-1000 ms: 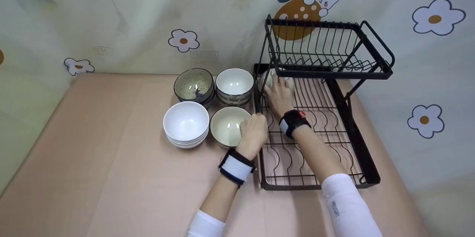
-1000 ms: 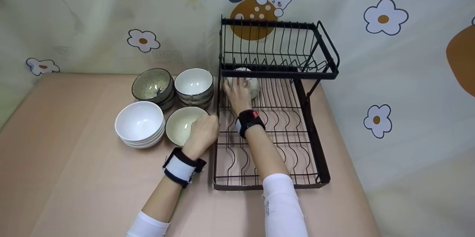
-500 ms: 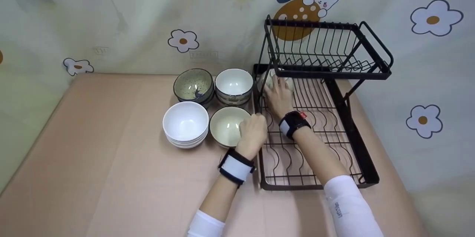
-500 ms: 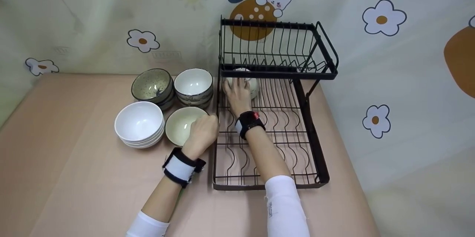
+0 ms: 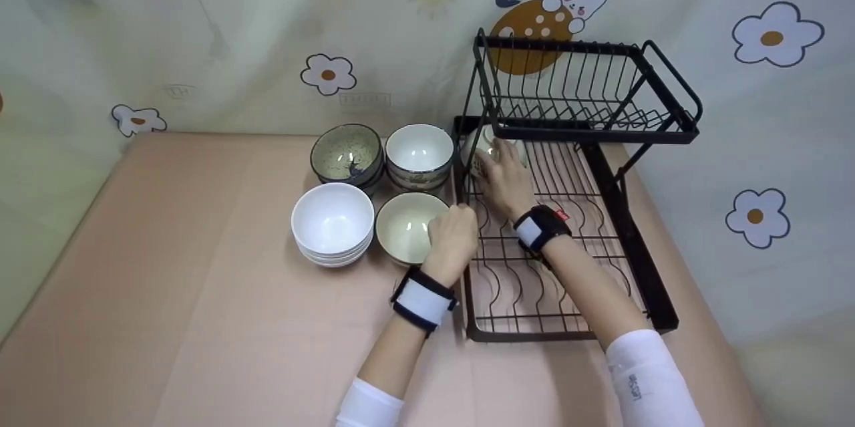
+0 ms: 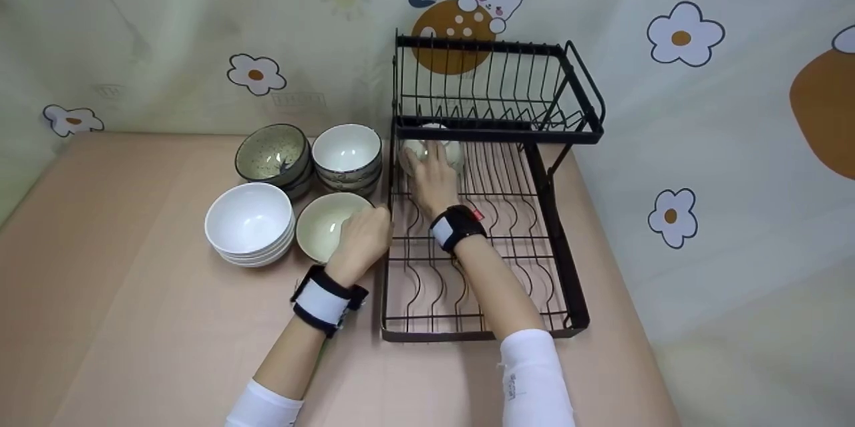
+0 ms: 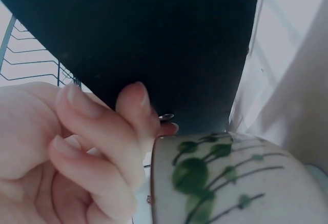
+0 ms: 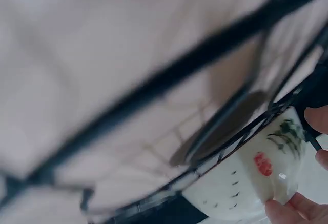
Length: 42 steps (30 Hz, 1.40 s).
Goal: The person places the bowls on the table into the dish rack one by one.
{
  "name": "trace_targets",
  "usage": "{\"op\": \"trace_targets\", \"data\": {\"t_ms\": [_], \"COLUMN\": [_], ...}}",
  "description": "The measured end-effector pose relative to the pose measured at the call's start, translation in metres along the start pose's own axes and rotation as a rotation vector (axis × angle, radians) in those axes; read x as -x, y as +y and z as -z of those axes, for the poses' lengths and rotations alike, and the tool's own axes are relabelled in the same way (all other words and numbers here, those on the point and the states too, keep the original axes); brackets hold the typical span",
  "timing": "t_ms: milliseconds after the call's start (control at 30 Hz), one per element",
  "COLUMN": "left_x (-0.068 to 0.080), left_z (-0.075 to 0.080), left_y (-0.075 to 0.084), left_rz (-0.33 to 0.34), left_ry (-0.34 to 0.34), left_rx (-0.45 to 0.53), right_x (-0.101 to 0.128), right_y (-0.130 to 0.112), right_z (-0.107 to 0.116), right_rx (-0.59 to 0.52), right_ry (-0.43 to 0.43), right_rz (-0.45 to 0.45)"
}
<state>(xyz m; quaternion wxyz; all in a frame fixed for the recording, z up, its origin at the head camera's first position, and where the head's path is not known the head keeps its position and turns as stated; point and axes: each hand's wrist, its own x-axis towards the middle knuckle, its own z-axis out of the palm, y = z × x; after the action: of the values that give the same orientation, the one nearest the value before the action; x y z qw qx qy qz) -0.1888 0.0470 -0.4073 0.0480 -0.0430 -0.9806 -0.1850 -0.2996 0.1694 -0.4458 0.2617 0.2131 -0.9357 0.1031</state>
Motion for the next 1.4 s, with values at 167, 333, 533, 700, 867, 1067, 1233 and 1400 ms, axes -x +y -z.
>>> {"op": "trace_targets", "data": {"t_ms": [167, 333, 533, 700, 867, 1067, 1233, 1400], "left_x": [0.004, 0.009, 0.027, 0.047, 0.058, 0.062, 0.062, 0.060], "left_z": [0.000, 0.007, 0.011, 0.005, -0.008, -0.019, -0.019, -0.015], "left_y": [-0.003, -0.009, -0.026, -0.042, -0.055, -0.068, -0.071, -0.071], "left_rz": [-0.024, -0.029, -0.173, -0.290, -0.363, -0.395, -0.416, -0.430], "left_ry": [0.031, 0.075, 0.205, 0.243, 0.235, 0.240, 0.275, 0.270], "left_rx": [-0.037, -0.017, -0.155, -0.311, -0.397, -0.418, -0.439, -0.420], "right_x": [0.003, 0.005, 0.011, 0.012, 0.010, 0.007, 0.006, 0.005], "right_y": [-0.004, -0.016, -0.046, -0.072, -0.088, -0.102, -0.107, -0.106], "right_z": [0.016, 0.037, 0.060, 0.072, 0.067, 0.047, 0.033, 0.026], "right_rx": [-0.156, -0.191, -0.183, -0.226, -0.206, 0.047, 0.127, 0.080], "right_ry": [-0.094, -0.108, -0.020, -0.062, -0.167, -0.274, -0.324, -0.330], "right_rz": [-0.110, -0.119, -0.044, 0.028, 0.052, 0.123, 0.126, 0.121]}}
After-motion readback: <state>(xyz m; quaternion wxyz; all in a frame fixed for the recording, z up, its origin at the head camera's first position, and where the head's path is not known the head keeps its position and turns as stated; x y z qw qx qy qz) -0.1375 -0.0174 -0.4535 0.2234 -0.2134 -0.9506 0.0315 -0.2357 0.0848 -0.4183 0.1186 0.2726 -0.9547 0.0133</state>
